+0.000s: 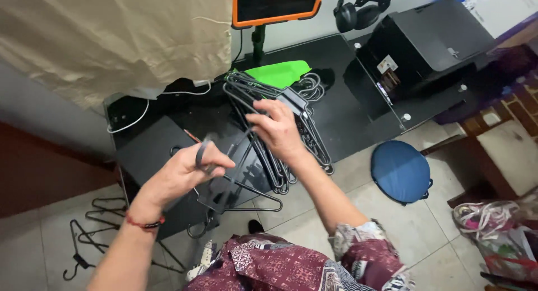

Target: The person gathers black plastic hangers from the floor and a table, then stacks them into a neat pile on the table. The person repeatedly picks up hangers from the floor and adds them to the stack.

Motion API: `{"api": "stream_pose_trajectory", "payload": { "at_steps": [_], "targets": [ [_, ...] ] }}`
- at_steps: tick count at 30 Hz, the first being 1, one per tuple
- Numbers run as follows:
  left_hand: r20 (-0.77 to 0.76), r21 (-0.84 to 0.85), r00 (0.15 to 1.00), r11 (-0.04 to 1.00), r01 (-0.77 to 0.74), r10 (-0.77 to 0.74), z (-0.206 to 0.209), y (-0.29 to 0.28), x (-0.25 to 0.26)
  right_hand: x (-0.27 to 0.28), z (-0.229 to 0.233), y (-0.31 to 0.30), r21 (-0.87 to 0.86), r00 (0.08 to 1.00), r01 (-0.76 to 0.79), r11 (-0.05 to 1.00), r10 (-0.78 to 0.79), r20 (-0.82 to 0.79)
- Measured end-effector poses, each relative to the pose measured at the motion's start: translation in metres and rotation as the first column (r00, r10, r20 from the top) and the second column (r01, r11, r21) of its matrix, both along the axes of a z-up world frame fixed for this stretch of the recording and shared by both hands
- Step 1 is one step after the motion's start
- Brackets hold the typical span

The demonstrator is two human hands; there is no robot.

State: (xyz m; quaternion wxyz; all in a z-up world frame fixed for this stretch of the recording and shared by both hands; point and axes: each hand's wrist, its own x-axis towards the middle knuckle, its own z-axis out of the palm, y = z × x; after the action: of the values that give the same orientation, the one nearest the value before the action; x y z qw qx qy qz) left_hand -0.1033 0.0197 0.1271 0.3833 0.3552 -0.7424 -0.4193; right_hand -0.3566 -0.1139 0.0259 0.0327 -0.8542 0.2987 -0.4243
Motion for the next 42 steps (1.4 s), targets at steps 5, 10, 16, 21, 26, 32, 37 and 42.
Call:
{"api": "stream_pose_trajectory", "payload": {
  "at_steps": [5, 10, 16, 21, 26, 32, 37, 42],
  "targets": [
    [-0.019, -0.129, 0.953, 0.944, -0.303, 0.303, -0.051, -0.049, 0.004, 0.020, 0.000, 0.027, 0.341, 0.965, -0.087, 0.936, -0.005, 0.262],
    [0.087, -0.248, 0.819, 0.809, -0.533, 0.567, -0.100, -0.096, 0.031, 0.010, 0.023, 0.088, 0.664, 0.957, -0.273, 0.696, 0.128, 0.259],
    [0.462, -0.642, 0.433, 0.629, -0.438, 0.774, -0.118, -0.127, 0.007, -0.028, 0.028, 0.112, 0.670, 0.963, 0.024, 0.742, 0.162, -0.215],
    [0.528, -0.600, 0.441, 0.686, -0.412, 0.726, -0.096, -0.137, -0.034, -0.068, 0.012, 0.105, 0.230, 0.896, 0.324, 0.918, -0.220, -0.384],
    [0.339, -0.282, 0.758, 0.829, -0.483, 0.557, -0.077, -0.118, -0.050, -0.121, -0.007, 0.075, 0.448, 0.974, 0.222, 0.866, -0.212, -0.074],
    [0.712, -0.116, 0.555, 0.852, -0.511, 0.430, -0.188, -0.037, -0.026, -0.168, -0.061, 0.037, 0.582, 0.860, 0.424, 0.694, -0.509, -0.019],
    [0.906, 0.109, 0.378, 0.760, -0.641, 0.190, -0.279, 0.035, 0.008, -0.192, -0.120, 0.006, 0.659, 0.829, 0.414, 0.628, -0.559, 0.012],
    [0.881, 0.201, 0.392, 0.539, -0.818, 0.266, -0.297, 0.065, 0.021, -0.197, -0.141, -0.009, 0.545, 0.797, 0.538, 0.643, -0.599, -0.081]
  ]
}}
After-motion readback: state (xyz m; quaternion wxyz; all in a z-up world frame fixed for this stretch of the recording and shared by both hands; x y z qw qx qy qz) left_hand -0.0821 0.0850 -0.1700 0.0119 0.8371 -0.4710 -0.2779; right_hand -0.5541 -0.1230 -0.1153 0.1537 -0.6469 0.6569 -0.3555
